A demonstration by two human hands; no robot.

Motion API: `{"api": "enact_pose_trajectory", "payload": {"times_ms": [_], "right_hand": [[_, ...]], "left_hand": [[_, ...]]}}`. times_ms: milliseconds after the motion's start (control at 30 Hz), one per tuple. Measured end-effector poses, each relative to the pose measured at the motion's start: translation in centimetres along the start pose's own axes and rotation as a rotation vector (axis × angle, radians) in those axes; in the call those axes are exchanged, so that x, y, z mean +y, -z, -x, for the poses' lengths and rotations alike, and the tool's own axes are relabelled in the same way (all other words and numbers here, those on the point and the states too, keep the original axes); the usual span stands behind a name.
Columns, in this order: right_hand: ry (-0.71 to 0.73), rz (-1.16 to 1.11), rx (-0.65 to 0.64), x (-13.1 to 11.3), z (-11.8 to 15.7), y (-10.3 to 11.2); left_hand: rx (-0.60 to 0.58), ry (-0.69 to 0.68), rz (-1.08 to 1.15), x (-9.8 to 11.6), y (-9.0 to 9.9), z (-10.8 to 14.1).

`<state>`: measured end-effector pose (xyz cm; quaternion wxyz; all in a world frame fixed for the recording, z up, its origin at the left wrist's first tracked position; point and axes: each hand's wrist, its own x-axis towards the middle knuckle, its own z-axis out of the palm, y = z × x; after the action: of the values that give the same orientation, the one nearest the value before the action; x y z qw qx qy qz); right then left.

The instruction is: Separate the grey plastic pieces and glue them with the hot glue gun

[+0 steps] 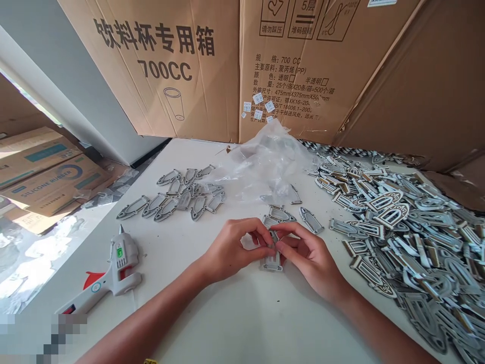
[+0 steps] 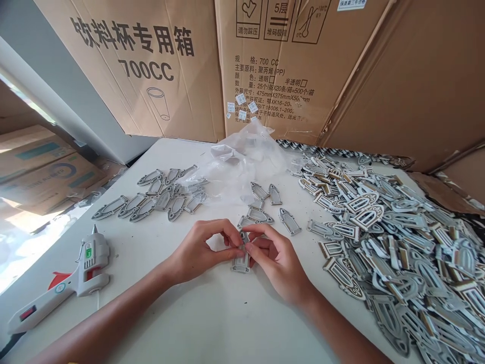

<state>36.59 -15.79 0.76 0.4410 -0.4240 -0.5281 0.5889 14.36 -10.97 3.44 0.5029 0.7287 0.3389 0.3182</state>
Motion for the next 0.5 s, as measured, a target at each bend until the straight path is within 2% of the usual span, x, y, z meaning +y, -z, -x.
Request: {"api": "enact_pose_trajectory", "payload": {"times_ms": [133, 267, 367, 433, 500], "right_hand": [[0.012, -0.015, -0.021, -0.1, 0.0, 0.0], [0.02, 0.05, -0.044, -0.4, 0.0, 0.4], [0.076, 0.209, 0.074, -0.4, -0.3, 1.8], [0.105, 0.305, 0.195, -0.3, -0.6, 3.1], [0.112, 0.374, 0.3, -0.2, -0.9, 4.4]], "left_hand": [[0.034, -0.057, 0.002, -0.2, -0.2, 0.0], [0.051, -0.045, 0.063, -0.2, -0.3, -0.1], [0.101, -0.015, 0.071, -0.4, -0.2, -0.2], [0.121, 0.006, -0.02, -0.6, -0.1, -0.2], [0.088, 0.001, -0.167, -0.9, -0.1, -0.2]]}}
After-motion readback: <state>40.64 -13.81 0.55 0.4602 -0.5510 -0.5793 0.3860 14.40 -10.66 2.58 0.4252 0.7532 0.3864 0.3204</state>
